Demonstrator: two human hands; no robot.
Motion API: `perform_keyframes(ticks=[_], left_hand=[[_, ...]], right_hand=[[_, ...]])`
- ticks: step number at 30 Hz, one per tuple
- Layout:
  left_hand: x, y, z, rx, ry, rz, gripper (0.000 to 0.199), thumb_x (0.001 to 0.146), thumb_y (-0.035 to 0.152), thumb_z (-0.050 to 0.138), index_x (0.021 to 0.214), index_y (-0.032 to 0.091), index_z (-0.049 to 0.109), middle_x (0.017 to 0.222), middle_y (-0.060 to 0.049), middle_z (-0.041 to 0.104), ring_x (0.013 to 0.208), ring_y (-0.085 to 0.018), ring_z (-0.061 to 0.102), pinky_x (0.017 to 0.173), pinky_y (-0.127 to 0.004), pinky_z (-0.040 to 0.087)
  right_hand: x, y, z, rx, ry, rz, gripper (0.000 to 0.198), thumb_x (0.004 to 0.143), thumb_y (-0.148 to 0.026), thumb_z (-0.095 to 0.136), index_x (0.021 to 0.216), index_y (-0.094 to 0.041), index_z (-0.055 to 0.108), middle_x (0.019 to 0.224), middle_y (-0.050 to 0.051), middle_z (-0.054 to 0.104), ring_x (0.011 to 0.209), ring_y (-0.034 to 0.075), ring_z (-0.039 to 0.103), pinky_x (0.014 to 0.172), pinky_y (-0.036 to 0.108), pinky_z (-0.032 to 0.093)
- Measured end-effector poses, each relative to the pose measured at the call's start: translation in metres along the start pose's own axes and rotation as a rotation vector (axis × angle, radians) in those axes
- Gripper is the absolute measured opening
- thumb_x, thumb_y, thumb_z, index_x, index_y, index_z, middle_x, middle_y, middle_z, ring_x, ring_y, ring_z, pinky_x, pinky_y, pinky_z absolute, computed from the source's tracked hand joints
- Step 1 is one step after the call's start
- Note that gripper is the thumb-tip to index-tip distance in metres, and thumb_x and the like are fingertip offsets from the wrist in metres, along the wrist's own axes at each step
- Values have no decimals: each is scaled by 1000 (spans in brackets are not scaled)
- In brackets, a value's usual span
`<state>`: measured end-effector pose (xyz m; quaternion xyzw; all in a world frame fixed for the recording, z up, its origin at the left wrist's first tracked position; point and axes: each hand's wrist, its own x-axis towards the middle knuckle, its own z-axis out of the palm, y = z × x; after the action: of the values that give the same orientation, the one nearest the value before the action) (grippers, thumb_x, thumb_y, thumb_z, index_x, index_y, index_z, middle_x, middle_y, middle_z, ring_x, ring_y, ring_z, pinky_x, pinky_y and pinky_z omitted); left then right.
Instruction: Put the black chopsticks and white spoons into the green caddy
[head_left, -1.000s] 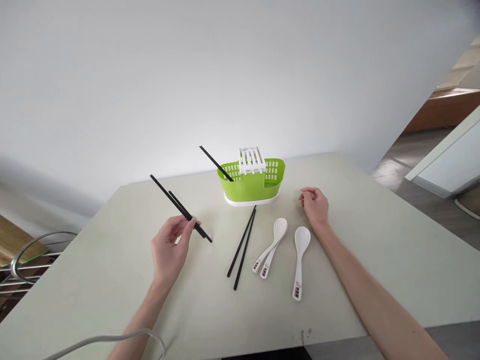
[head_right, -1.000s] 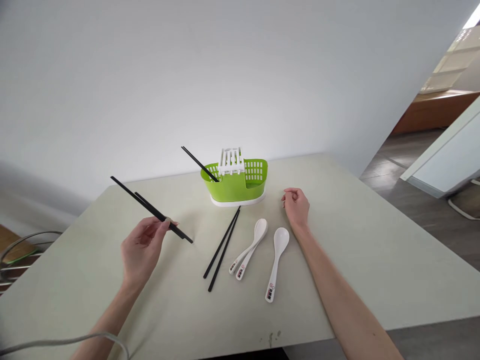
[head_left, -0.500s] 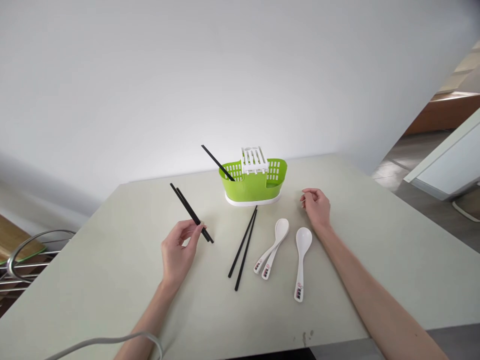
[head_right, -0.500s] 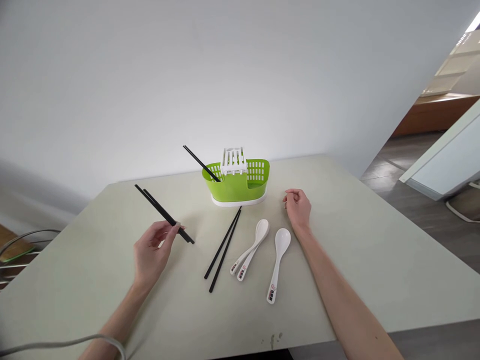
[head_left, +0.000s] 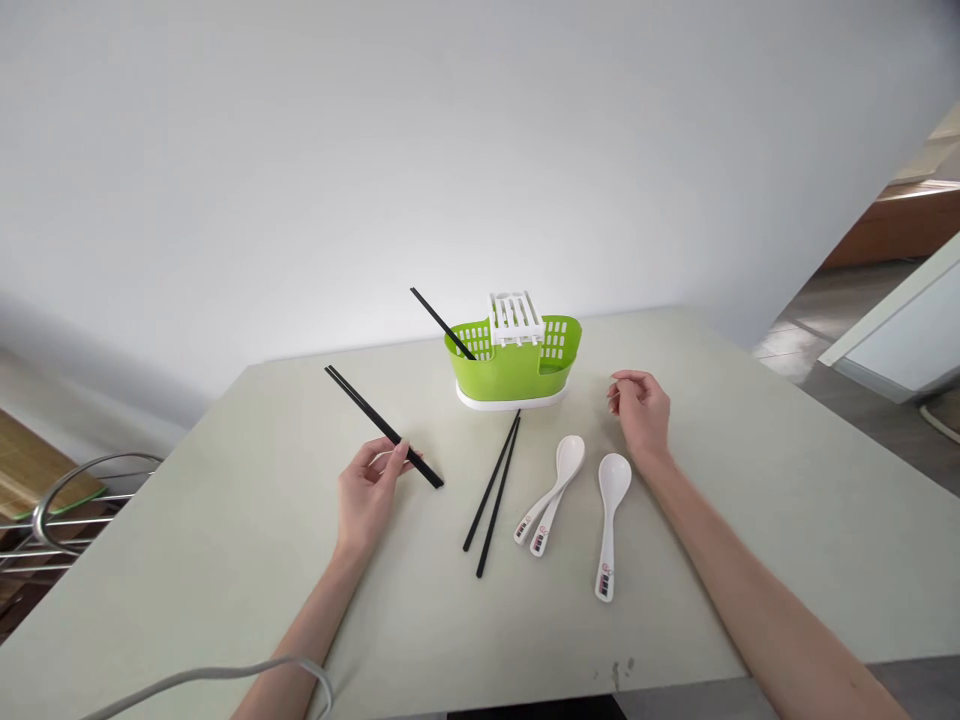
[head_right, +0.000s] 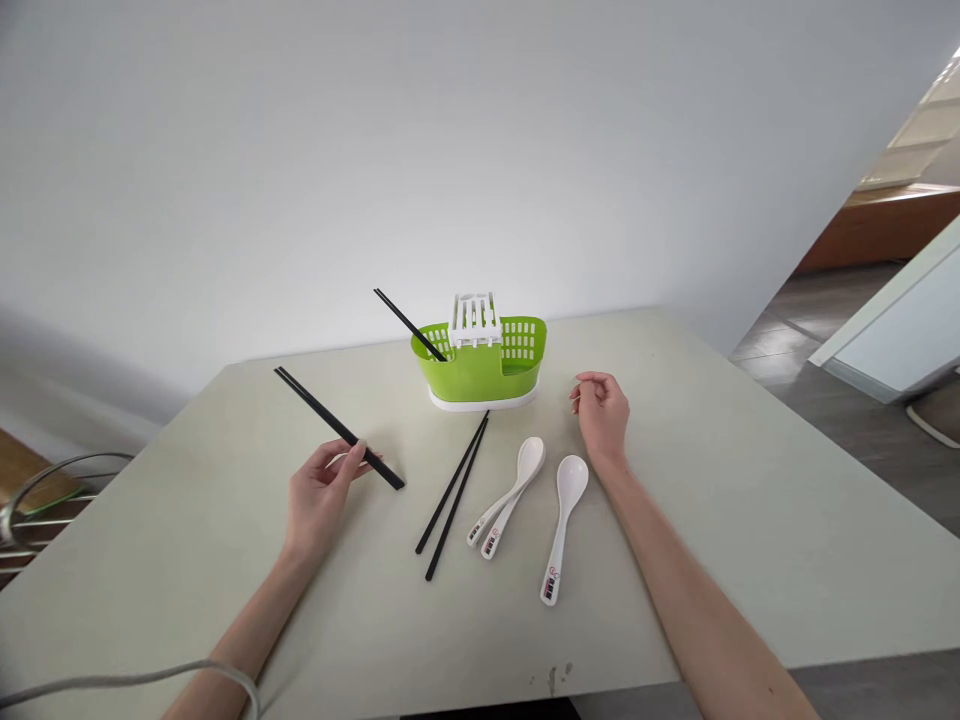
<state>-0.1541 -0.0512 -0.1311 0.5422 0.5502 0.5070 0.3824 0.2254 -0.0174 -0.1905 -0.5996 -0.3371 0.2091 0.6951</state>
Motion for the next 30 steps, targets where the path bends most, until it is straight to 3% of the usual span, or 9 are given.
perform_keyframes(ticks=[3, 6, 8, 10, 14, 19, 24, 30], left_hand=[[4, -7, 6, -129, -69, -67, 44, 82, 56, 82, 96, 18, 66, 104, -8, 79, 98, -28, 79, 97, -43, 63], [11, -14, 17, -251, -144, -132, 46, 78, 54, 86, 95, 17, 65, 121, -11, 76, 95, -27, 80, 95, -44, 64], [16, -17, 24, -319, -197, -156, 47, 77, 52, 88, 97, 17, 62, 120, -13, 77, 95, -28, 80, 96, -45, 64], [22, -20, 31, -383, -238, -170, 49, 77, 51, 89, 98, 17, 59, 112, -14, 80, 96, -28, 80, 97, -47, 63], [30, -22, 45, -494, -269, -196, 53, 77, 48, 90, 101, 18, 55, 103, -12, 82, 96, -29, 80, 98, -46, 62], [33, -18, 55, -575, -350, -226, 54, 78, 43, 91, 107, 21, 51, 101, -9, 82, 96, -30, 81, 97, -47, 62], [32, -16, 57, -677, -349, -290, 49, 76, 34, 93, 102, 21, 54, 105, -6, 81, 98, -28, 81, 94, -42, 63], [25, -14, 60, -804, -358, -386, 41, 77, 28, 92, 101, 21, 60, 108, -3, 80, 96, -22, 81, 85, -29, 66]], right_hand=[[-16, -16, 4, -161, -57, -220, 14, 87, -27, 55, 96, -22, 65, 71, -2, 66, 58, 14, 57, 58, 26, 46], [-33, -35, 9, -324, -226, -461, 16, 95, -27, 53, 97, -22, 68, 70, -2, 66, 58, 13, 57, 62, 27, 47], [-41, -47, 11, -376, -351, -591, 17, 98, -25, 52, 94, -23, 69, 70, -2, 67, 58, 13, 57, 62, 27, 46], [-48, -56, 12, -355, -360, -646, 18, 99, -23, 52, 94, -23, 70, 71, -2, 67, 58, 13, 58, 60, 26, 46], [-58, -67, 16, -281, -379, -662, 18, 100, -19, 52, 95, -23, 69, 72, -2, 67, 59, 13, 59, 63, 27, 48], [-73, -69, 23, -256, -571, -662, 17, 101, -17, 52, 100, -23, 68, 75, -2, 67, 61, 12, 57, 63, 26, 47], [-88, -70, 28, -303, -777, -682, 14, 102, -19, 55, 111, -24, 65, 82, -2, 70, 64, 11, 59, 63, 25, 46], [-103, -74, 34, -301, -911, -498, 22, 107, -29, 51, 122, -24, 66, 106, 5, 74, 77, 13, 68, 63, 25, 50]])
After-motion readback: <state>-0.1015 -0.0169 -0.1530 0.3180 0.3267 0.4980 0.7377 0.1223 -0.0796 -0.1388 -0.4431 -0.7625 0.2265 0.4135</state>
